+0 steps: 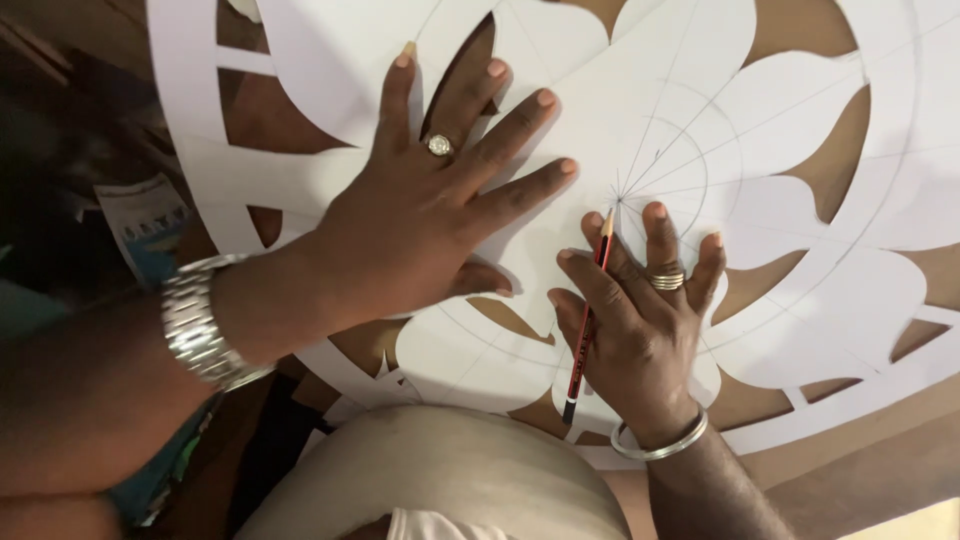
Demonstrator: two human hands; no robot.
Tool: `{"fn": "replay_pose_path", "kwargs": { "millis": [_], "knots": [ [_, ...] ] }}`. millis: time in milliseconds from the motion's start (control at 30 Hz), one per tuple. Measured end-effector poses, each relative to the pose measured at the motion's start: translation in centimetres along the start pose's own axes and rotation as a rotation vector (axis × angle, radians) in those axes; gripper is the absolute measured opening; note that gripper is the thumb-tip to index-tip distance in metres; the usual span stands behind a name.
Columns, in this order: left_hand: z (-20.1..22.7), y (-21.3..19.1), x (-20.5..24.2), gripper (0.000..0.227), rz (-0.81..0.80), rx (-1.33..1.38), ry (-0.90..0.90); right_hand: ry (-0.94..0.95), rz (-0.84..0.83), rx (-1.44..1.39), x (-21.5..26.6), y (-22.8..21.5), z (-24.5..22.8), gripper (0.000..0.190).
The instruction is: The recorder is tracing paper patterns onto a large circular template for a decorative design project.
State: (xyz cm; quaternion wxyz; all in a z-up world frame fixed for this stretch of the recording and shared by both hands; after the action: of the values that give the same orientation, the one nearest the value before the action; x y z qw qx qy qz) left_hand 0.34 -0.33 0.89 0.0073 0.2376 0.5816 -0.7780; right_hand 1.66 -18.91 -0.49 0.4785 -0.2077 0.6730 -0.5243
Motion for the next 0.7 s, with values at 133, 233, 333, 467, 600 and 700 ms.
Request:
{"fn": "replay_pose_path", "kwargs": {
  "millis": [133, 233, 333, 467, 600, 700],
  "knots": [
    [0.4, 1.4, -0.3, 0.106, 0.084, 0.003, 0.007, 0.009, 0.035, -0.008, 0.4, -0.2, 0.5, 0.028],
    [0.7, 1.6, -0.5, 0.109, 0.128, 0.006, -0.001, 0.01, 0.058, -0.011, 0.3, -0.1, 0.4, 0.027],
    [0.7, 1.7, -0.6, 0.105, 0.138, 0.006, -0.027, 0.008, 0.064, -0.009, 0.3, -0.2, 0.3, 0.026],
    [0.5, 1.7, -0.4, 0.106, 0.15, -0.016, -0.052, 0.009, 0.063, -0.021, 0.9, -0.2, 0.2, 0.022],
    [0.2, 2.3, 0.2, 0.101, 0.149, -0.047, -0.083, -0.025, 0.014, -0.006, 1.8, 0.5, -0.5, 0.024],
    [0.1, 2.6, 0.6, 0.102, 0.162, -0.054, -0.09, -0.023, -0.004, -0.001, 2.1, 0.7, -0.7, 0.024]
  ]
}}
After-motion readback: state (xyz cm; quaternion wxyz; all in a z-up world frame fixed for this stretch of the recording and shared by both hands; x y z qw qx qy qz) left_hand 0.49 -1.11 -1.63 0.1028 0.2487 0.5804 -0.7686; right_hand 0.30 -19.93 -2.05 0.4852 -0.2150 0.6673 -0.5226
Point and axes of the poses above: each hand's wrist, its own x-axis away from the middle knuckle, its own y-axis out of the palm, z = x × y, the point moved 7 cm from there along -x, towards the middle knuckle, and after that the axes turned 8 degrees about -y, right-handed, at the moved point
